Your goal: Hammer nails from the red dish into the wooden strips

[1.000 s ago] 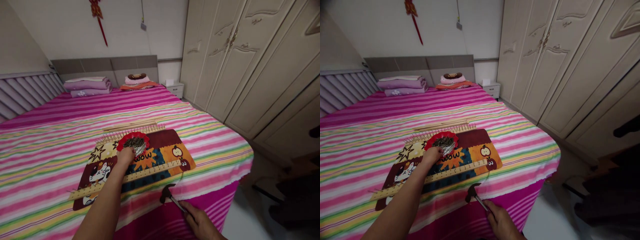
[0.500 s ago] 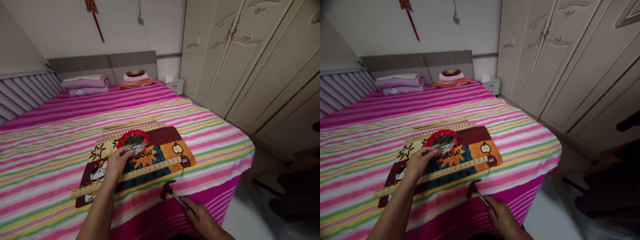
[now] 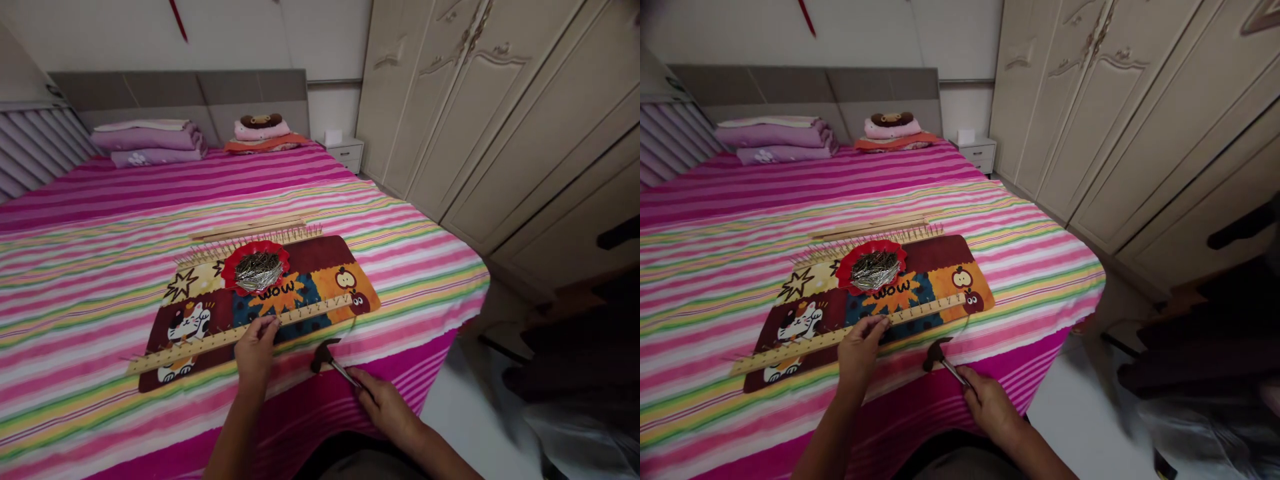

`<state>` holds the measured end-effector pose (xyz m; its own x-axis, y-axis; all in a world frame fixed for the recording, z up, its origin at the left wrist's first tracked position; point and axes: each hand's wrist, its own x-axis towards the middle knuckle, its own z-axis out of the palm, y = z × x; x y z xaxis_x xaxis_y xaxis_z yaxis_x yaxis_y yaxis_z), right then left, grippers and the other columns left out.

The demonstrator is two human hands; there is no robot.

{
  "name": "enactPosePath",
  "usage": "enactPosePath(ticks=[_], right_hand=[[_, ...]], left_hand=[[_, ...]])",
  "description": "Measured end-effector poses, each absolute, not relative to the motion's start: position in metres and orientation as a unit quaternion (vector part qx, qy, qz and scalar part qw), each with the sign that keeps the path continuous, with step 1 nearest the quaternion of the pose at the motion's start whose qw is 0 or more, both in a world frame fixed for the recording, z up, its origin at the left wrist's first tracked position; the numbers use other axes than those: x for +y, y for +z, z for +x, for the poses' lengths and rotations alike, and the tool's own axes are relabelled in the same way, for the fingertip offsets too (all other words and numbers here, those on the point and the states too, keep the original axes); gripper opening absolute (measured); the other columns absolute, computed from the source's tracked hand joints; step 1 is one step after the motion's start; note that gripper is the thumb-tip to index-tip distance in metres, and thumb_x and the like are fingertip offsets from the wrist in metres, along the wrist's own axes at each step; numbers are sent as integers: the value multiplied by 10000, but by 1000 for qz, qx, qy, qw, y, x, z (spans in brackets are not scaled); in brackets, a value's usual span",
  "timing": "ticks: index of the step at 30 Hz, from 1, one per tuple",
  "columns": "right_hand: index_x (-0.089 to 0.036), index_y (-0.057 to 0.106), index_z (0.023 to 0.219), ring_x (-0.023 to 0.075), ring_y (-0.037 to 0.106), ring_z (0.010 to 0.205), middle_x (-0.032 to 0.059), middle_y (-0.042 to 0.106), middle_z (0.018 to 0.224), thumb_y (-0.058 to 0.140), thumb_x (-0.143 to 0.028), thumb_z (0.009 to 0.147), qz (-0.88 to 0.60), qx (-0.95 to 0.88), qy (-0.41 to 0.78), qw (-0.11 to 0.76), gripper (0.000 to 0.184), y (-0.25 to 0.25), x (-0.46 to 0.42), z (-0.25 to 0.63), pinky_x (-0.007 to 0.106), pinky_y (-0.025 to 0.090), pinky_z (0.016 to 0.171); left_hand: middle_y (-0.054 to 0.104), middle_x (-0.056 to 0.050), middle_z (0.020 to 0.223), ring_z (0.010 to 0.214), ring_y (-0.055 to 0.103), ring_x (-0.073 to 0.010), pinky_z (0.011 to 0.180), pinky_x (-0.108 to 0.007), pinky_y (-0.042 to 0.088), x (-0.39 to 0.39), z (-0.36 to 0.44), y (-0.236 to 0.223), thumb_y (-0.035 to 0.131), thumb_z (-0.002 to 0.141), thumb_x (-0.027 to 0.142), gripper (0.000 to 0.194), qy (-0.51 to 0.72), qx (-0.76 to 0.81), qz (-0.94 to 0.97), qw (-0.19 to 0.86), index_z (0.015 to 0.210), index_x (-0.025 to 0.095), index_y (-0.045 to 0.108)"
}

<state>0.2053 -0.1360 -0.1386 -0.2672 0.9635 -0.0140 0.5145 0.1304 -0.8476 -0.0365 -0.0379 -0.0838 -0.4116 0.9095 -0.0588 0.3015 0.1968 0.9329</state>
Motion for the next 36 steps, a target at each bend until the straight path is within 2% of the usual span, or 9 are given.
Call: enactPosePath(ticks=[7, 15, 19, 23, 29, 32, 36], right_hand=[[-150, 574, 1241, 231, 661, 983, 114, 695, 1108, 421, -156, 834, -542, -692, 385, 280, 434, -141, -137, 206, 360, 523, 859], [-163, 592, 1215, 227, 667, 967, 107, 705, 1084, 420, -169, 852, -524, -700, 383, 298, 402, -139, -140, 206, 350, 529, 851], [-199, 597, 1202, 206, 649, 1011, 75, 693, 1119, 421, -200, 889, -519, -690, 398, 309, 359, -117, -144, 204, 308, 521, 871], [-216, 534, 1273, 188, 638, 1027, 66, 671, 1154, 414, -252, 924, -519, -696, 371, 330, 370, -81, -136, 196, 273, 505, 884], [-206, 469, 1322, 193, 654, 845, 95, 681, 970, 381, -192, 926, -478, -775, 227, 344, 407, -39, -100, 177, 304, 545, 741], [-205, 425, 1357, 205, 642, 810, 106, 661, 957, 374, -161, 910, -472, -807, 165, 314, 452, -31, -88, 166, 333, 553, 710], [-199, 440, 1349, 212, 640, 713, 90, 648, 870, 384, -151, 881, -496, -827, 146, 222, 474, -32, -82, 160, 352, 557, 639]], left_hand=[[716, -21, 807, 760, 640, -182, 754, -305, 489, -37, -33, -85, 611, 657, 444, 286, 480, 707, 423, 301, 811, 212, 675], [705, -16, 815, 778, 637, -179, 752, -291, 488, -38, -30, -92, 560, 707, 417, 235, 462, 703, 496, 216, 788, 226, 671], [690, -30, 792, 742, 626, -176, 720, -289, 486, -38, -28, -94, 526, 735, 399, 234, 451, 687, 540, 182, 772, 215, 665], [693, -30, 794, 754, 631, -173, 719, -278, 483, -39, -29, -96, 509, 762, 377, 224, 442, 681, 561, 163, 783, 217, 664], [700, -27, 801, 769, 636, -165, 723, -262, 477, -39, -32, -105, 499, 787, 338, 204, 445, 657, 595, 125, 794, 212, 659], [698, -24, 784, 768, 635, -164, 722, -260, 475, -38, -33, -109, 503, 791, 327, 194, 452, 647, 604, 109, 789, 209, 657], [691, -17, 764, 744, 630, -158, 694, -252, 472, -39, -33, -110, 494, 794, 297, 180, 453, 644, 607, 106, 788, 214, 653]])
